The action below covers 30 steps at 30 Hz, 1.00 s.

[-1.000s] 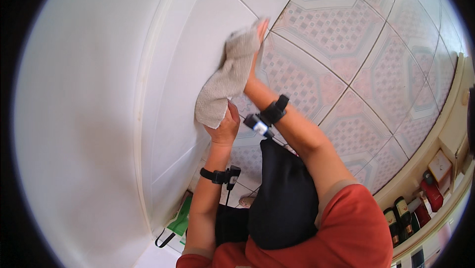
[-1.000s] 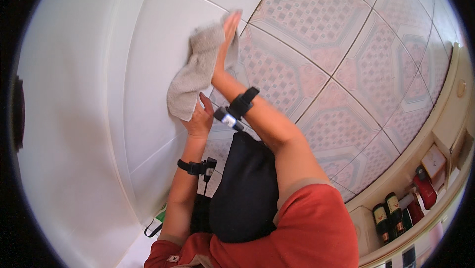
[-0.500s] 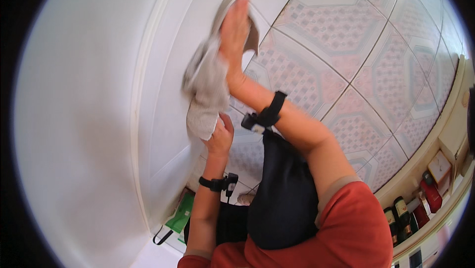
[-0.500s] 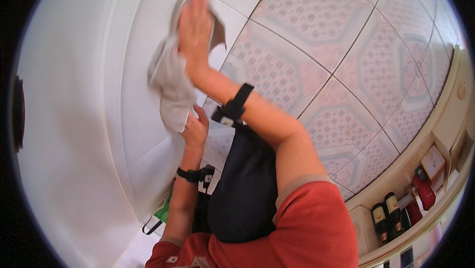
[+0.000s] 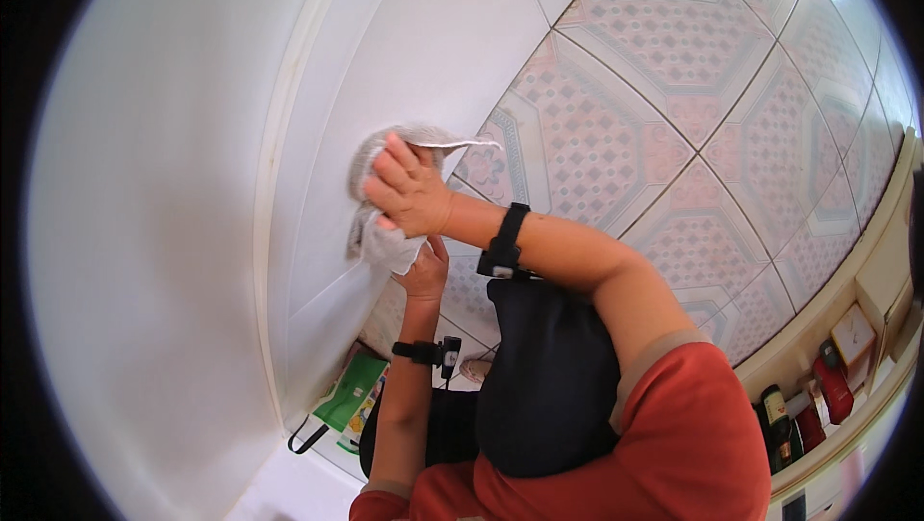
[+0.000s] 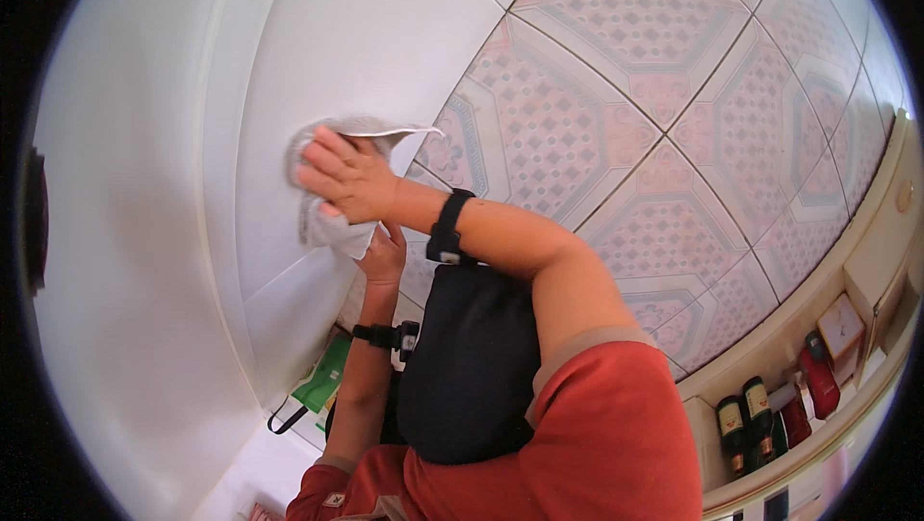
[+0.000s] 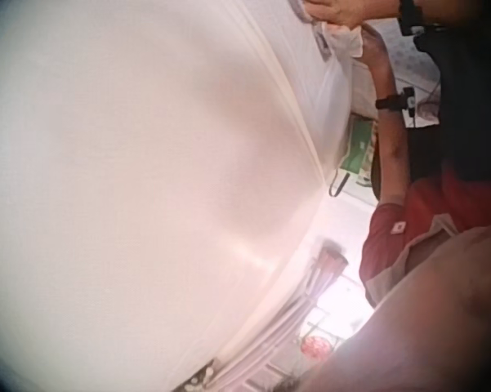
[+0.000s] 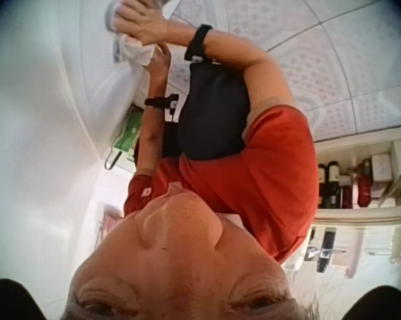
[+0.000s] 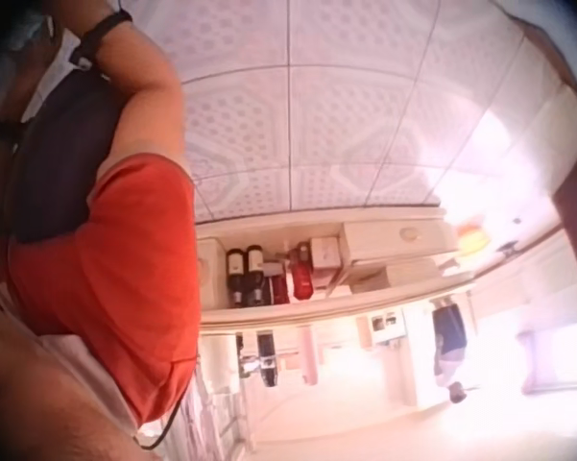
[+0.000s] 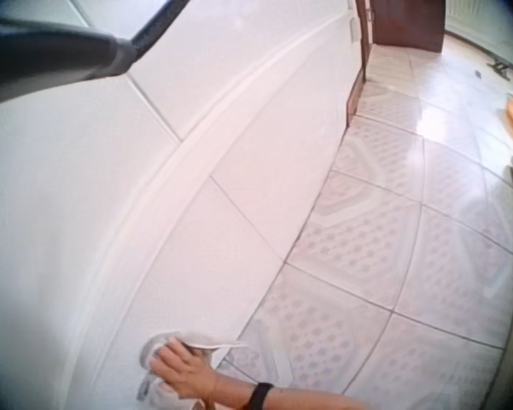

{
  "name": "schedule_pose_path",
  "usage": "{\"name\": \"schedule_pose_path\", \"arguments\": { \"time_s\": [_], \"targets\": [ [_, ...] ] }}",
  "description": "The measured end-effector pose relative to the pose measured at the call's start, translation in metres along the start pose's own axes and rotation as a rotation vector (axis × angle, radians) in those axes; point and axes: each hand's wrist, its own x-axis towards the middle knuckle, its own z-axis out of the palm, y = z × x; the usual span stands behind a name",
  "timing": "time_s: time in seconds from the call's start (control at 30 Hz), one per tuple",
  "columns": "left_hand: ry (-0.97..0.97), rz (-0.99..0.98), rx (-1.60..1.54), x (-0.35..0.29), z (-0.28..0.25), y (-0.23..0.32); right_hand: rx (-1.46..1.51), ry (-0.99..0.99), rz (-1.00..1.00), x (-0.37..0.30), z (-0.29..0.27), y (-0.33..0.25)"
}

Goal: The person wipes a white wall and door frame with a cloth, then moves to wipe a white cabinet surface. The person uses a cloth to clean the surfaces in a room with tiled flooring.

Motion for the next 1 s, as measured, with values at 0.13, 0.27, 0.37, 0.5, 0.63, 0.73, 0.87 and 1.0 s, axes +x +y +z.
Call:
{"name": "schedule_pose_path", "arguments": {
  "time_s": [0.13, 0.27, 0.37, 0.5, 0.63, 0.73, 0.87, 1.0],
  "targets": [
    [-0.026, -0.001, -0.048, 0.002, -0.003, 0.0, -0.046, -0.005, 0.228, -0.05, 0.002, 0.008],
    [0.035, 0.031, -0.062, 0.017, 0.006, 0.006, -0.125, 0.065, 0.754, -0.05, -0.005, 0.061],
    [0.054, 0.086, -0.177, 0.067, 0.007, 0.023, -0.114, 0.199, 0.798, -0.03, -0.025, 0.13],
    [0.125, 0.125, -0.234, 0.104, -0.003, 0.034, -0.249, 0.377, 0.575, 0.025, -0.04, 0.155],
    [-0.017, 0.005, -0.283, 0.068, 0.014, 0.019, -0.213, 0.395, 0.648, 0.025, -0.023, 0.12],
    [-0.196, -0.135, -0.396, 0.008, 0.025, -0.013, -0.164, 0.237, 0.705, -0.009, -0.003, 0.063],
    [-0.318, -0.006, -0.198, -0.045, 0.008, -0.057, -0.025, -0.127, 0.799, -0.05, 0.005, -0.021],
    [-0.423, 0.028, -0.091, -0.08, 0.0, -0.085, 0.179, -0.822, 0.984, -0.04, -0.002, -0.074]
  ]
}}
